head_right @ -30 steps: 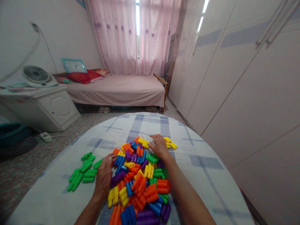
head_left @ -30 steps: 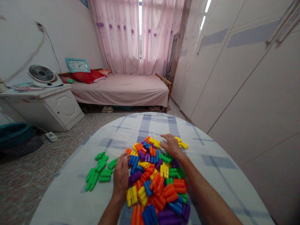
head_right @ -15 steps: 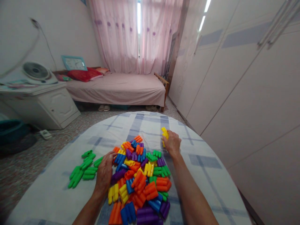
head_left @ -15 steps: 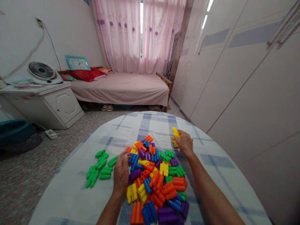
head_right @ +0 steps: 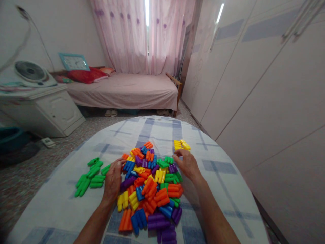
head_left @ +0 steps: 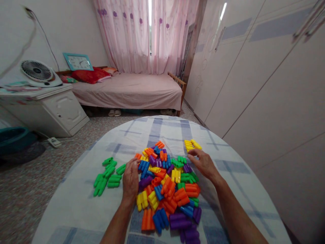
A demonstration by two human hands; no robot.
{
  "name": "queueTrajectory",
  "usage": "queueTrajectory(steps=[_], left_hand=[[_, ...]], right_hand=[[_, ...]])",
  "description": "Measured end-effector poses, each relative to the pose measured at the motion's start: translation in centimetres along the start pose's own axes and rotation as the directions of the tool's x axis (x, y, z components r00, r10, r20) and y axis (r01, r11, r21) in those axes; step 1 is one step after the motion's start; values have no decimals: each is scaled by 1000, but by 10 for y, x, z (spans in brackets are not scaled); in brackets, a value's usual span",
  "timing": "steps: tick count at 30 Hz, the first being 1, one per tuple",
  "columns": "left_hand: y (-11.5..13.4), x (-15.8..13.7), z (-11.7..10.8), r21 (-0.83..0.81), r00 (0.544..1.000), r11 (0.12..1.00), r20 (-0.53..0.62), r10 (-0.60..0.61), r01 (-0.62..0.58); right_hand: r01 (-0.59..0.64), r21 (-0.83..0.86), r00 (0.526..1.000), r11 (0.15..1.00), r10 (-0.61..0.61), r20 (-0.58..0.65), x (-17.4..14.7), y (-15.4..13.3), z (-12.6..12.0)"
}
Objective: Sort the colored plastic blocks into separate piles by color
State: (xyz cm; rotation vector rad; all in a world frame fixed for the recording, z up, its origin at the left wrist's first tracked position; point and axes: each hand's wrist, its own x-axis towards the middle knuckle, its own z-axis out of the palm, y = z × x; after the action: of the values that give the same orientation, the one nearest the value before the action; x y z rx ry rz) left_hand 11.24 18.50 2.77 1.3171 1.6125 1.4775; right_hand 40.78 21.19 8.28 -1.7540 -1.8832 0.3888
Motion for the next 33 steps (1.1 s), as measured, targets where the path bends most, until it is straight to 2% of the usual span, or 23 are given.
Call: queueTrajectory(steps=[2,4,6,10,16,23,28,31,33], left_hand=[[0,0,0,-4,1000,1000,1,0,0],[-1,0,0,-5,1000,1000,1,0,0],[-2,0,0,-2,1000,1000,0,-1,1],[-2,0,0,20,1000,1000,1,16,-16],[-3,1,-1,37,999,999,3,35,-35],[-2,0,-1,30,1000,999,13,18,-18],[0,0,-1,35,1000,999,6,22,-22],[0,1,-1,29,1000,999,2,31,-31],[0,1,0,17,1000,1000,1,23,-23]], right_hand=[[98,37,977,994,-103,187,-16,-17,-6],[177,4,943,984,-171,285,-27,-30,-7],[226,-56,929,972,-198,313,-33,-38,-3],[254,-156,930,955,-196,312,-37,-47,9],[309,-180,904,934,-230,359,-43,-59,10],[281,-179,917,943,-208,341,-45,-55,10],[243,-33,922,970,-220,319,-41,-47,-6],[163,88,960,983,-179,214,-31,-32,-14],[79,150,992,985,-92,82,-22,-14,-14]])
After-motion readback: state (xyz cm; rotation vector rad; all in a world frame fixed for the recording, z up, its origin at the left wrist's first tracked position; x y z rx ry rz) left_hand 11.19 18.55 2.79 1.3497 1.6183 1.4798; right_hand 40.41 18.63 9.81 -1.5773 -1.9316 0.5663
